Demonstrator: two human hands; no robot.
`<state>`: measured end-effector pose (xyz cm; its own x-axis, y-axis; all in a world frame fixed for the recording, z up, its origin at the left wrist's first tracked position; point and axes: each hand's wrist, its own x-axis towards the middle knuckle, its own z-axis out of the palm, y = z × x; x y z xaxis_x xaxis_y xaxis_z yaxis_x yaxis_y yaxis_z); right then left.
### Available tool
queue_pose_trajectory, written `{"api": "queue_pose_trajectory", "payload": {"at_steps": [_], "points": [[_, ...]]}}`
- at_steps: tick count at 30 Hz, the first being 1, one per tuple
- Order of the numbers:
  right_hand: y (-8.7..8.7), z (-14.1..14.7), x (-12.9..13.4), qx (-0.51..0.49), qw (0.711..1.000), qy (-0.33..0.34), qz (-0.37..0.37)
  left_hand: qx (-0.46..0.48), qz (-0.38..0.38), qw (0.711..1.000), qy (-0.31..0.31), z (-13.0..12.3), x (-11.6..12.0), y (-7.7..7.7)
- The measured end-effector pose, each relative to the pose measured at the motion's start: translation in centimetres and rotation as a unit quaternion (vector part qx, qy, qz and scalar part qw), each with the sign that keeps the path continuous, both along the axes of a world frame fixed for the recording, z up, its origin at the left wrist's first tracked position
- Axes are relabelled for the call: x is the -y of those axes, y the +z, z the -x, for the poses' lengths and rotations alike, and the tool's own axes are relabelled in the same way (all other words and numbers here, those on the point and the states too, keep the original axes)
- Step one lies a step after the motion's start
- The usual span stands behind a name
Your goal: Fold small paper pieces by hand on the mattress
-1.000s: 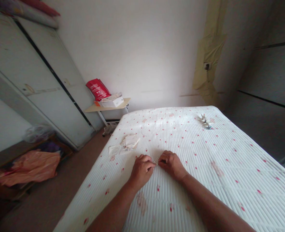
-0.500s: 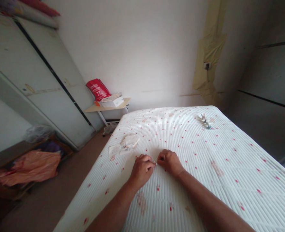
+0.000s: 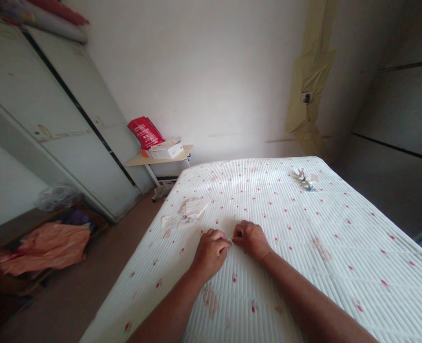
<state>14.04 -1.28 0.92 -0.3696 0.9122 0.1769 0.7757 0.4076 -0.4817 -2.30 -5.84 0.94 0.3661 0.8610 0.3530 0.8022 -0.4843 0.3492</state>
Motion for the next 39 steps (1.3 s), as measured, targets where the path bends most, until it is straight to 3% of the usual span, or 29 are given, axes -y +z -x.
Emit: {"api": "queue_pose_trajectory", "payload": {"at_steps": [10, 23, 29, 34, 39], "points": [[0.0, 0.0, -0.1, -0.008, 1.000, -0.012, 0.017, -0.063, -0.029, 0.997, -0.026, -0.7, 1.1, 0.9], [-0.3, -1.2, -0.9, -0.072, 0.997, 0.014, 0.040, -0.056, -0.029, 0.998, -0.014, -0.8, 1.1, 0.8], [-0.3, -0.5, -0.4, -0.040, 0.999, -0.012, 0.017, -0.056, -0.026, 0.998, -0.016, -0.9, 1.1, 0.9], [-0.7, -1.0, -0.7, -0.066, 0.998, 0.013, 0.018, -0.054, -0.024, 0.998, -0.021, -0.8, 1.0, 1.0], [-1.5, -1.3, -0.8, -0.083, 0.994, 0.069, -0.032, -0.054, -0.029, 0.998, 0.005, -1.1, 0.5, 0.5]]}}
